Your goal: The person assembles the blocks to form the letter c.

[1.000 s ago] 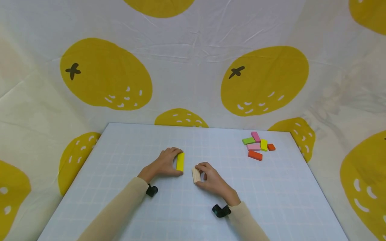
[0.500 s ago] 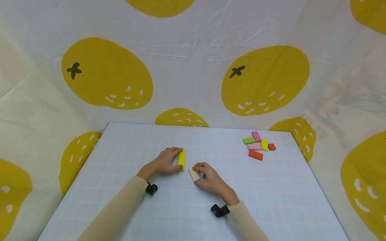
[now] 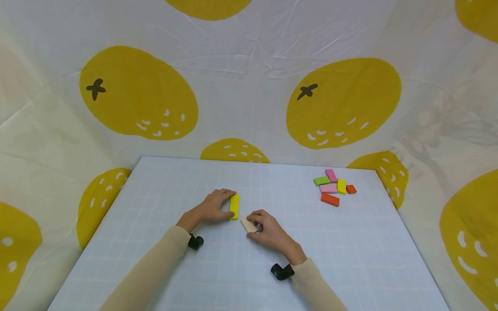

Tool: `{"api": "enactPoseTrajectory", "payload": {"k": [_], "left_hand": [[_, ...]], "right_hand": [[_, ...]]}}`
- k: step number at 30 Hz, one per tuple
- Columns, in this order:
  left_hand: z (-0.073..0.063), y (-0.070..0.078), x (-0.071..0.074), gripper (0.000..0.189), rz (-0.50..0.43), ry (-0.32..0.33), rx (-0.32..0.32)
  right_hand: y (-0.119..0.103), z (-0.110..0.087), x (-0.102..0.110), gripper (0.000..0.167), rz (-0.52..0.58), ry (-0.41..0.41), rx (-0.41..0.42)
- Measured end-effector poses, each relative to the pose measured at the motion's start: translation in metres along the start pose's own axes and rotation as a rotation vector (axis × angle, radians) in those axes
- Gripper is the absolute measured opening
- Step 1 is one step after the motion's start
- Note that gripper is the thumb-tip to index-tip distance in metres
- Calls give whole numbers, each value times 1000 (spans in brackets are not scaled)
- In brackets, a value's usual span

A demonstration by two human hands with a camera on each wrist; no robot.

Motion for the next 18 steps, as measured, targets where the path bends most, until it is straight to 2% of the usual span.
{"api": "enactPoseTrajectory", "payload": {"k": [18], "left_hand": [[-1,-2,1,76,-19,9,-9]], "right_hand": [[-10,1,-13,47,26,-49,5]]}}
Point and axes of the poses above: each hand's wrist, its own z-axis towards the middle knuckle, its own x-axis out of the back of the hand, y = z × x, the point moved 8 cm from there along z, towards the middle knuckle, and after that the axes turned 12 degrees about y, right-handed, at the moved point
